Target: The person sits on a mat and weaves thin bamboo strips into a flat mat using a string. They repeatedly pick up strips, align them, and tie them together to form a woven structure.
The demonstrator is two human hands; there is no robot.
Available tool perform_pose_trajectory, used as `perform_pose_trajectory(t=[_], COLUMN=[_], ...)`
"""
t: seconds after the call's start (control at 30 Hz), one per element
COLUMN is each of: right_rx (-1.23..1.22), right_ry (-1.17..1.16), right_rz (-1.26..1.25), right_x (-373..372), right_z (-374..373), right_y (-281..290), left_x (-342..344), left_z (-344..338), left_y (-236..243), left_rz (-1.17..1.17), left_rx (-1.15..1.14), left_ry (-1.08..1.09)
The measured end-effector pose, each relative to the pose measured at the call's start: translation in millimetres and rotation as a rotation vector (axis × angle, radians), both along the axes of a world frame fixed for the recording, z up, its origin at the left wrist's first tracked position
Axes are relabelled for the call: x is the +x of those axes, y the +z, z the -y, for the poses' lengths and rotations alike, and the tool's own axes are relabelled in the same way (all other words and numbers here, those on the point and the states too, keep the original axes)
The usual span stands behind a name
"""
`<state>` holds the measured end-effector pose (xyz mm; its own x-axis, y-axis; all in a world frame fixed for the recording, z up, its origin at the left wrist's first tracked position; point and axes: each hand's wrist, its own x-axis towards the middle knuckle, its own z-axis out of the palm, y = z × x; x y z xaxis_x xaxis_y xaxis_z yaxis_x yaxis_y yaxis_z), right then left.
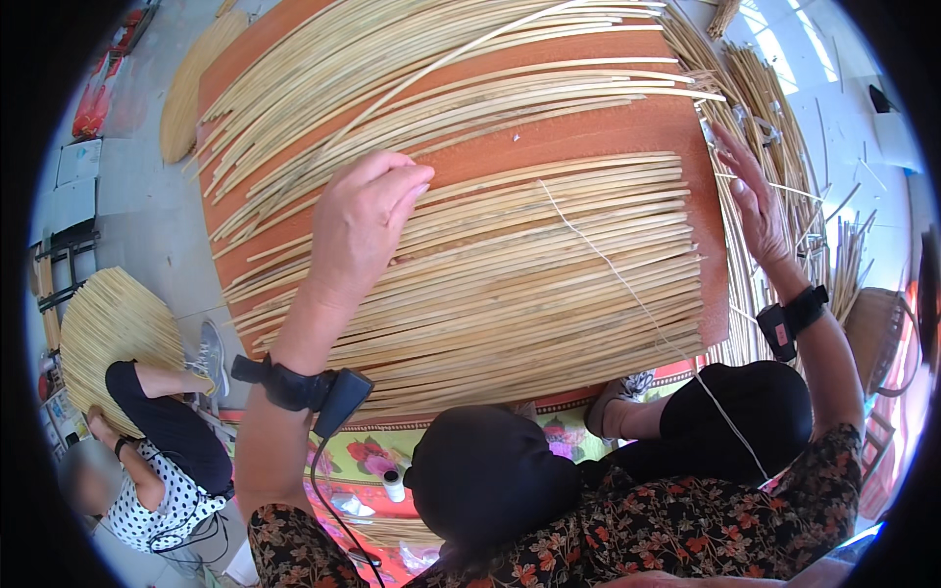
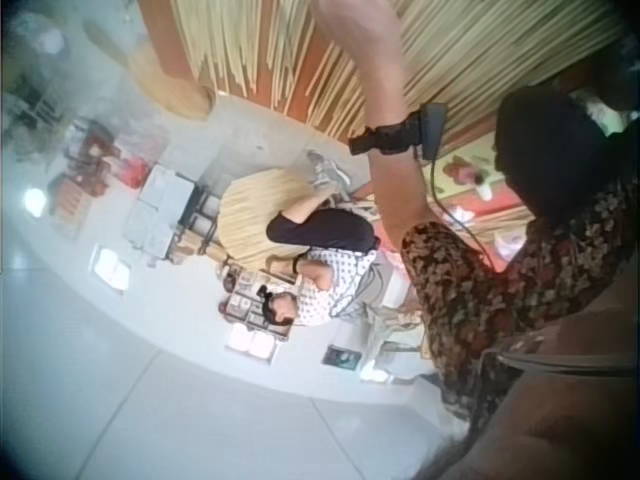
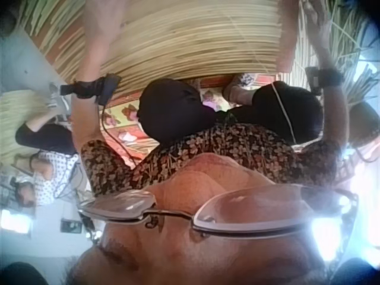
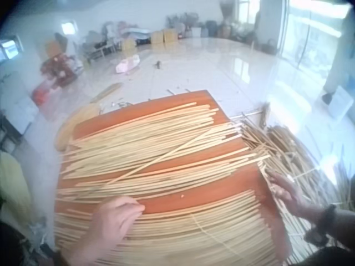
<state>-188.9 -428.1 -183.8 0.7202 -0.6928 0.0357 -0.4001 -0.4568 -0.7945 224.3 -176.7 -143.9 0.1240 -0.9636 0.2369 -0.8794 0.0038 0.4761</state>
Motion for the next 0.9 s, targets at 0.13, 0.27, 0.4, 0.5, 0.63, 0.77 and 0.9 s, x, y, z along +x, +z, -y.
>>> perform_pose_trajectory(t=[0.13,0.27,0.4,0.5,0.63,0.77,0.9], right_rx=[0.009,-0.004,0.051,0.081,0.096,0.083,0.062], right_ry=[-0.067,-0.086,-0.116,-0.122,-0.131,-0.126,-0.113], right_rz=[-0.020,-0.065,-0.080,-0.086,-0.093,-0.088,-0.066], right_x=[-22,-41,-53,-64,-73,-79,-88], right_z=[5,1,-8,-13,-18,-23,-26], right_y=[0,3,2,6,8,13,22], left_x=[-3,-10,-14,-17,-28,-34,-34], left_z=[14,26,30,34,38,44,48], left_y=[1,1,-1,-1,1,1,3], left_rz=[-0.028,0.014,0.083,0.170,0.224,0.266,0.289], left_rx=[0.075,0.086,0.117,0.135,0.174,0.236,0.239], left_ry=[-0.094,-0.150,-0.172,-0.195,-0.163,-0.140,-0.190])
